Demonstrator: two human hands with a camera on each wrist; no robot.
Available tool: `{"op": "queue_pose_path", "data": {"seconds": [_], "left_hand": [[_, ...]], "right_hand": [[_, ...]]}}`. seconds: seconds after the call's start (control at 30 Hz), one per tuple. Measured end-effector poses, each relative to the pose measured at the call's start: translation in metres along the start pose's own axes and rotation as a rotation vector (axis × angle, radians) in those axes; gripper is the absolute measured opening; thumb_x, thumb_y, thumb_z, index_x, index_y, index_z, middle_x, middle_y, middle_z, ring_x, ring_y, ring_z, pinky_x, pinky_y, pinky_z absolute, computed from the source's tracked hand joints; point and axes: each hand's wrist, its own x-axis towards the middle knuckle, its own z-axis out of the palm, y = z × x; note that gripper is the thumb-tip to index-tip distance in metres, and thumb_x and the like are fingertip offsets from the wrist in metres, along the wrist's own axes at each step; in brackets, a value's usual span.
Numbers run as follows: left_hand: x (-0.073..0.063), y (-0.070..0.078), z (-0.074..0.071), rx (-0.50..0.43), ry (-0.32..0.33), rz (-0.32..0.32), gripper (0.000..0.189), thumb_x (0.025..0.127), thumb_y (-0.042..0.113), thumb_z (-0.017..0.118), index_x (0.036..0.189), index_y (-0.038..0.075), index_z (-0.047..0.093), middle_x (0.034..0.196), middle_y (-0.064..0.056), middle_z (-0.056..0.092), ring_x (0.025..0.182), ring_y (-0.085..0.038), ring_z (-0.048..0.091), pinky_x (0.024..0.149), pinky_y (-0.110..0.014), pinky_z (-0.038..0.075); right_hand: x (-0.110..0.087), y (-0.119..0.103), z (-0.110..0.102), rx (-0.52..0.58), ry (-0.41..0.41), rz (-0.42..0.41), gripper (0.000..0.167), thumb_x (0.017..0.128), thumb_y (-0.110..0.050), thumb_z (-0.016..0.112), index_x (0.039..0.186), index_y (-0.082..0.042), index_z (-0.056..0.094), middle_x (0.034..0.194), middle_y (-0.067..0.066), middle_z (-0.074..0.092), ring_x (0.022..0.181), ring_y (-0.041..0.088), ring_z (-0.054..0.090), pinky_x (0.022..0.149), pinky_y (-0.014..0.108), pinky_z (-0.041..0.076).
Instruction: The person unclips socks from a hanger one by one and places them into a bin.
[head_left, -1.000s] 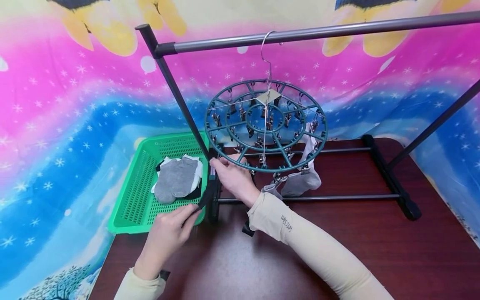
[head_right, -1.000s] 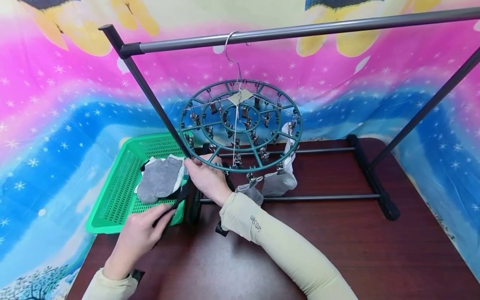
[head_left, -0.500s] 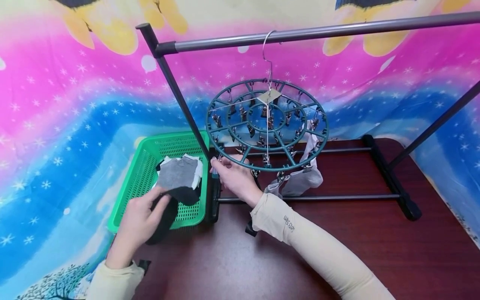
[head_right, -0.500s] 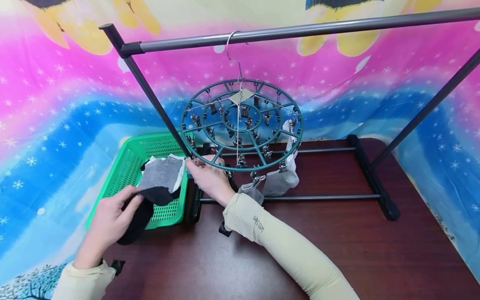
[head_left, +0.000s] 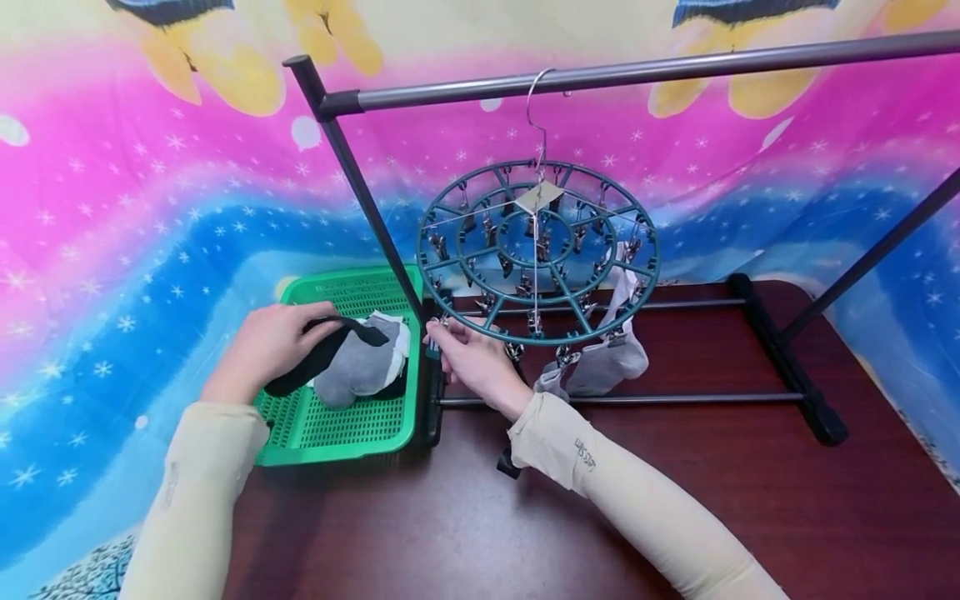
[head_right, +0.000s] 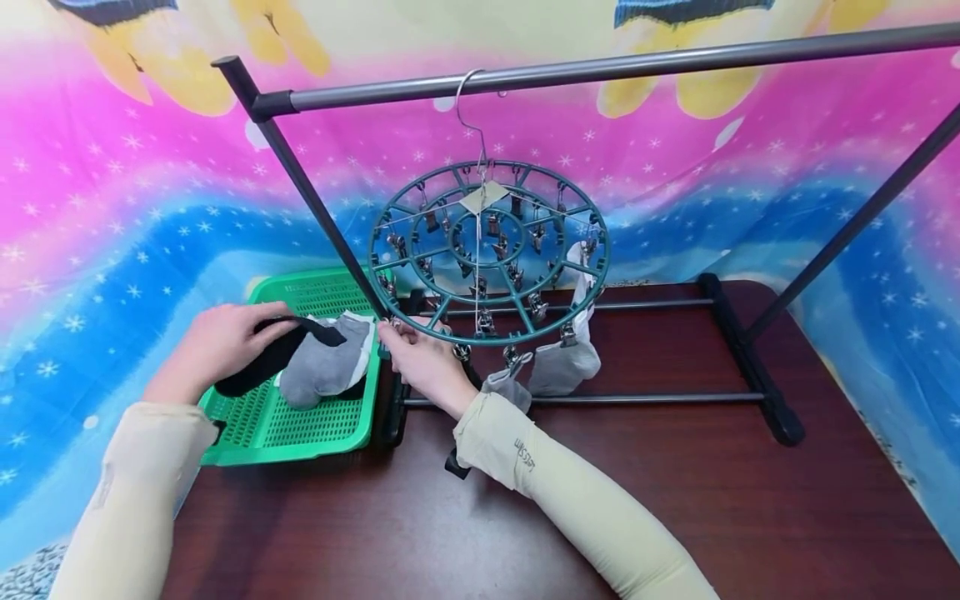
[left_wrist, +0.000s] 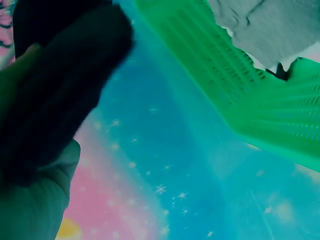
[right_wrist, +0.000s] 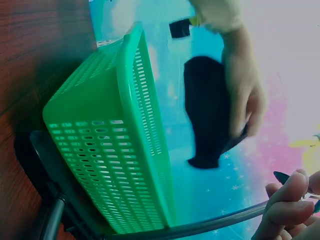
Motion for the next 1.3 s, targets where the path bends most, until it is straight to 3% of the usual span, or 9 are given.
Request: {"op": "queue_pose_path", "data": {"seconds": [0.1, 0.2, 0.43, 0.57, 0.7, 0.93, 1.03, 1.13, 1.3], "left_hand": [[0.018, -0.008, 0.012, 0.051, -0.067, 0.014, 0.011, 0.103, 0.033, 0.065, 0.101, 0.024, 0.073, 0.085, -0.001, 0.074, 0.077, -0.027, 0.069, 0.074, -0.054, 0.054], [0.035, -0.015, 0.023, 0.019, -0.119, -0.006, 0.014, 0.105, 0.031, 0.063, 0.101, 0.021, 0.072, 0.09, -0.004, 0.074, 0.085, -0.031, 0.07, 0.08, -0.056, 0.054], [0.061, -0.031, 0.042, -0.093, -0.108, -0.04, 0.015, 0.105, 0.024, 0.062, 0.108, 0.014, 0.073, 0.101, -0.01, 0.069, 0.097, -0.033, 0.066, 0.091, -0.054, 0.052], [0.072, -0.036, 0.048, -0.092, -0.194, -0.033, 0.018, 0.103, 0.029, 0.066, 0.109, 0.017, 0.077, 0.107, -0.007, 0.074, 0.105, -0.033, 0.068, 0.096, -0.055, 0.052], [0.082, -0.037, 0.057, -0.106, -0.292, -0.061, 0.02, 0.101, 0.034, 0.069, 0.109, 0.02, 0.081, 0.109, -0.006, 0.078, 0.108, -0.033, 0.07, 0.098, -0.056, 0.052], [0.09, -0.04, 0.079, 0.006, -0.335, -0.083, 0.021, 0.101, 0.035, 0.069, 0.108, 0.02, 0.081, 0.108, -0.005, 0.079, 0.104, -0.031, 0.071, 0.096, -0.055, 0.054], [0.092, -0.043, 0.087, 0.086, -0.328, -0.089, 0.021, 0.102, 0.033, 0.067, 0.11, 0.018, 0.079, 0.108, -0.007, 0.078, 0.101, -0.031, 0.072, 0.093, -0.054, 0.055], [0.095, -0.047, 0.092, 0.162, -0.319, -0.086, 0.019, 0.103, 0.026, 0.066, 0.113, 0.015, 0.077, 0.108, -0.011, 0.078, 0.098, -0.034, 0.072, 0.089, -0.055, 0.056], [0.097, -0.049, 0.1, 0.22, -0.335, -0.139, 0.032, 0.104, 0.008, 0.06, 0.135, 0.01, 0.068, 0.126, -0.021, 0.071, 0.116, -0.042, 0.065, 0.102, -0.062, 0.048]], "right_hand": [[0.0, 0.0, -0.001, -0.005, -0.007, -0.02, 0.033, 0.104, -0.043, 0.058, 0.097, -0.017, 0.076, 0.063, 0.0, 0.056, 0.048, 0.015, 0.052, 0.051, 0.026, 0.045], [0.0, 0.001, -0.002, -0.019, -0.016, -0.031, 0.033, 0.105, -0.043, 0.057, 0.098, -0.017, 0.076, 0.063, 0.001, 0.056, 0.048, 0.015, 0.052, 0.05, 0.026, 0.044], [0.0, 0.003, -0.003, -0.038, -0.056, -0.029, 0.034, 0.106, -0.044, 0.055, 0.102, -0.017, 0.075, 0.065, 0.001, 0.057, 0.051, 0.018, 0.055, 0.051, 0.026, 0.044], [0.0, 0.003, -0.005, -0.027, -0.06, -0.027, 0.033, 0.106, -0.044, 0.056, 0.102, -0.017, 0.075, 0.065, 0.002, 0.057, 0.054, 0.029, 0.057, 0.051, 0.026, 0.043], [0.001, 0.003, -0.005, -0.002, -0.074, -0.031, 0.035, 0.106, -0.041, 0.056, 0.105, -0.011, 0.075, 0.064, 0.002, 0.055, 0.052, 0.026, 0.054, 0.05, 0.026, 0.041], [0.001, 0.004, -0.003, -0.009, -0.078, -0.027, 0.037, 0.106, -0.041, 0.056, 0.104, -0.009, 0.074, 0.062, 0.002, 0.055, 0.048, 0.013, 0.05, 0.049, 0.024, 0.042], [0.001, 0.005, -0.005, -0.013, -0.08, -0.023, 0.034, 0.106, -0.041, 0.056, 0.102, -0.014, 0.075, 0.064, 0.007, 0.056, 0.049, 0.015, 0.051, 0.05, 0.025, 0.041], [0.001, 0.006, -0.007, -0.004, -0.087, -0.038, 0.031, 0.106, -0.039, 0.056, 0.101, -0.014, 0.075, 0.064, 0.007, 0.055, 0.053, 0.032, 0.053, 0.05, 0.026, 0.041], [0.001, 0.006, -0.008, 0.012, -0.098, -0.056, 0.03, 0.106, -0.035, 0.057, 0.101, -0.011, 0.074, 0.062, 0.007, 0.054, 0.05, 0.027, 0.051, 0.05, 0.025, 0.041]]}}
